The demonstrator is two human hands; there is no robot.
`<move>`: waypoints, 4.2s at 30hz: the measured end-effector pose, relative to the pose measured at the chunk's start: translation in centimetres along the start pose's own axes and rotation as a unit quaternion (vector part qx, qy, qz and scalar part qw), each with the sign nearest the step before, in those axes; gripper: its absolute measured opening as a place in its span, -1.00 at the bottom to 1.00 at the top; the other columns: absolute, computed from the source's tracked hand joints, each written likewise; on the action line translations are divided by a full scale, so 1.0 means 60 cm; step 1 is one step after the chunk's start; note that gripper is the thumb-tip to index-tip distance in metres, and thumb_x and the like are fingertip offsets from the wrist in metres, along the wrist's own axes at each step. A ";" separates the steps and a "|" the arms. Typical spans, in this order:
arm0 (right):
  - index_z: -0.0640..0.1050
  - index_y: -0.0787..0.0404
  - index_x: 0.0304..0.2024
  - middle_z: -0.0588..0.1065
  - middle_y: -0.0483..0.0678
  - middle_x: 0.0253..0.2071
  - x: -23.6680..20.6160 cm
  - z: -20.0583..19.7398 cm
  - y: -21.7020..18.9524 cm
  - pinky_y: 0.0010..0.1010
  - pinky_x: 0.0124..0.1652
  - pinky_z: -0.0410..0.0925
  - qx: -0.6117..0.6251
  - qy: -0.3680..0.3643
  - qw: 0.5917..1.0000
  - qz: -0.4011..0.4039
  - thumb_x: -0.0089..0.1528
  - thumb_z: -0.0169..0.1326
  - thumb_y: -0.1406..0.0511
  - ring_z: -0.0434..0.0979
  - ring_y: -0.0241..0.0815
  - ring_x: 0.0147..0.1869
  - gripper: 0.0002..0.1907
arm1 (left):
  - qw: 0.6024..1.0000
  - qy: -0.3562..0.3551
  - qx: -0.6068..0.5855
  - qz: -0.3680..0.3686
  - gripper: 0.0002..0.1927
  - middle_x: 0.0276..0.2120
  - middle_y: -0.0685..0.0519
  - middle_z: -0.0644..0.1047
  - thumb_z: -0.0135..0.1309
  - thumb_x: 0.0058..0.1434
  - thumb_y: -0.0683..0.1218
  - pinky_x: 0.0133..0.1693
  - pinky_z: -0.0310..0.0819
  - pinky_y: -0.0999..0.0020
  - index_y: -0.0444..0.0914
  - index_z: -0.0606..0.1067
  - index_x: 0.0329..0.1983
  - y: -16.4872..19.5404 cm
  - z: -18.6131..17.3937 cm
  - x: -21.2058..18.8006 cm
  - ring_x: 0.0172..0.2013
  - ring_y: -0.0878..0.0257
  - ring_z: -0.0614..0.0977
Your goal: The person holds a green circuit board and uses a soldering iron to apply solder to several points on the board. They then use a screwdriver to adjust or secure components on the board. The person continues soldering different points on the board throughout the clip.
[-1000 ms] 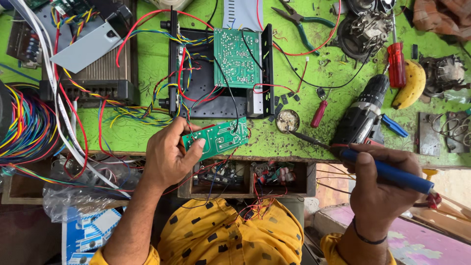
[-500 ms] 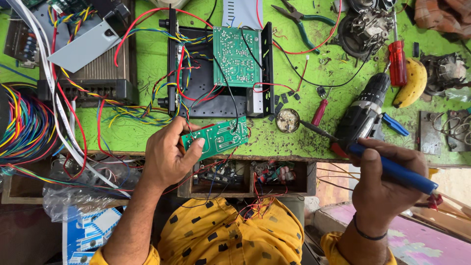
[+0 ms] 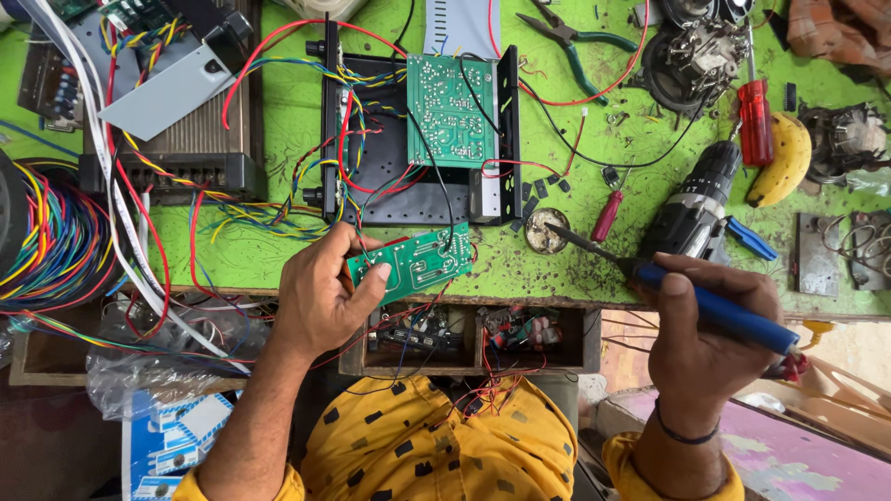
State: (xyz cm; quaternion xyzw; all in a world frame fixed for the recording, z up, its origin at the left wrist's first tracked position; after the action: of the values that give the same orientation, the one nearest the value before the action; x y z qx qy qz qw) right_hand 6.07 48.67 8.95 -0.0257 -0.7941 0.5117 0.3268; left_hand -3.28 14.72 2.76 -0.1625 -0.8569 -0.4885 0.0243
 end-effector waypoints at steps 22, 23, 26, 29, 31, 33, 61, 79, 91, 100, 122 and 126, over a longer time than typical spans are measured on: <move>0.35 0.36 -0.04 0.58 0.15 -0.07 -0.014 0.006 0.020 -0.51 -0.15 0.56 0.009 0.004 0.999 0.035 0.53 0.16 0.39 0.63 -0.23 -0.14 -0.77 | 1.000 -0.013 0.013 -0.016 -0.61 -0.57 -0.05 0.51 0.13 0.22 0.12 -0.44 0.41 0.21 -0.30 0.48 -0.18 -0.002 0.000 0.000 -0.57 0.09 0.58; 0.35 0.36 -0.04 0.58 0.15 -0.07 -0.012 0.007 0.019 -0.51 -0.16 0.56 0.006 0.003 0.999 0.032 0.53 0.16 0.38 0.64 -0.23 -0.15 -0.77 | 1.000 -0.008 0.006 -0.005 -0.61 -0.54 -0.04 0.53 0.13 0.23 0.12 -0.43 0.42 0.22 -0.30 0.47 -0.18 -0.001 0.000 0.001 -0.56 0.11 0.59; 0.36 0.38 -0.04 0.57 0.15 -0.07 -0.009 0.009 0.014 -0.51 -0.17 0.55 -0.011 0.000 1.000 0.027 0.53 0.16 0.39 0.63 -0.23 -0.16 -0.77 | 1.000 -0.004 -0.006 0.008 -0.61 -0.49 -0.03 0.55 0.12 0.25 0.13 -0.43 0.43 0.24 -0.31 0.45 -0.18 0.000 0.000 0.000 -0.54 0.13 0.60; 0.37 0.38 -0.04 0.56 0.14 -0.07 -0.009 0.013 0.013 -0.49 -0.14 0.57 -0.005 0.000 1.000 0.018 0.52 0.16 0.39 0.63 -0.21 -0.10 -0.78 | 1.000 -0.007 -0.005 0.005 -0.60 -0.49 -0.03 0.55 0.12 0.25 0.13 -0.44 0.42 0.24 -0.31 0.45 -0.17 -0.001 -0.001 -0.001 -0.55 0.14 0.59; 0.36 0.37 -0.06 0.54 0.11 -0.08 -0.009 0.015 0.014 -0.46 -0.10 0.59 0.016 0.005 1.000 0.025 0.49 0.16 0.38 0.63 -0.20 -0.04 -0.77 | 1.000 0.000 -0.011 0.019 -0.60 -0.45 -0.03 0.56 0.12 0.27 0.13 -0.42 0.43 0.26 -0.32 0.44 -0.17 0.000 -0.001 -0.001 -0.52 0.15 0.60; 0.35 0.37 -0.04 0.56 0.13 -0.05 -0.010 0.015 0.015 -0.45 -0.07 0.61 0.019 -0.002 1.000 0.022 0.53 0.17 0.39 0.65 -0.18 0.00 -0.76 | 1.000 -0.009 -0.002 -0.010 -0.60 -0.52 -0.04 0.53 0.13 0.23 0.13 -0.45 0.41 0.24 -0.31 0.46 -0.18 -0.001 -0.001 -0.001 -0.57 0.13 0.57; 0.34 0.35 -0.05 0.57 0.14 -0.06 -0.011 0.011 0.019 -0.42 -0.10 0.61 0.030 0.001 0.999 0.030 0.52 0.17 0.40 0.67 -0.17 -0.01 -0.77 | 1.000 -0.002 -0.005 0.011 -0.62 -0.44 -0.05 0.56 0.13 0.25 0.11 -0.38 0.45 0.23 -0.31 0.46 -0.16 0.000 -0.002 0.000 -0.48 0.10 0.62; 0.35 0.36 -0.07 0.55 0.11 -0.08 -0.008 0.018 0.011 -0.43 -0.09 0.62 0.032 0.008 0.999 0.040 0.48 0.17 0.40 0.66 -0.16 0.01 -0.77 | 1.000 -0.007 0.000 -0.006 -0.61 -0.46 -0.06 0.56 0.13 0.23 0.11 -0.39 0.45 0.21 -0.31 0.46 -0.16 -0.003 0.000 -0.002 -0.50 0.07 0.62; 0.34 0.32 -0.04 0.57 0.11 -0.09 -0.012 -0.022 0.014 -0.45 0.06 0.51 -0.025 0.028 0.999 0.016 0.50 0.18 0.38 0.63 -0.19 -0.04 -0.76 | 1.000 -0.012 -0.001 -0.015 -0.62 -0.48 -0.06 0.56 0.13 0.22 0.11 -0.42 0.44 0.20 -0.31 0.46 -0.20 -0.003 0.000 0.000 -0.53 0.07 0.60; 0.34 0.31 -0.05 0.54 0.08 -0.09 -0.014 -0.016 0.017 -0.33 0.13 0.49 0.022 0.015 1.000 0.017 0.49 0.18 0.43 0.66 -0.10 0.06 -0.77 | 1.000 -0.003 0.002 0.012 -0.61 -0.45 -0.06 0.56 0.13 0.25 0.12 -0.40 0.44 0.21 -0.31 0.46 -0.18 -0.003 0.001 -0.001 -0.50 0.08 0.61; 0.37 0.39 -0.04 0.57 0.16 -0.10 -0.029 -0.028 0.026 -0.43 -0.08 0.54 -0.009 0.026 0.999 0.026 0.52 0.15 0.44 0.64 -0.14 -0.10 -0.81 | 1.000 -0.009 -0.029 -0.003 -0.64 -0.50 0.02 0.53 0.08 0.30 0.10 -0.50 0.39 0.30 -0.32 0.47 -0.15 0.007 -0.004 0.002 -0.61 0.23 0.54; 0.45 0.48 0.04 0.57 0.22 -0.03 -0.038 -0.046 0.030 -0.48 -0.12 0.52 0.048 0.048 0.997 0.046 0.51 0.09 0.37 0.61 -0.16 -0.17 -0.78 | 0.999 -0.003 -0.037 -0.007 -0.64 -0.44 0.01 0.53 0.08 0.34 0.09 -0.49 0.40 0.31 -0.33 0.47 -0.14 0.013 -0.011 -0.001 -0.58 0.24 0.56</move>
State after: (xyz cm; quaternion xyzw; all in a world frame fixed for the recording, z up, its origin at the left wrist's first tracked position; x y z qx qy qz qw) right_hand 8.83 50.85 7.01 -0.0711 -0.7499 0.5624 0.3411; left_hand -3.07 14.52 3.76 -0.1586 -0.8397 -0.5193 0.0120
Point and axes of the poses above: each hand's wrist, its own x-axis towards the middle knuckle, its own z-axis out of the palm, y = z × x, the point moved 2 cm from there along x, towards the middle knuckle
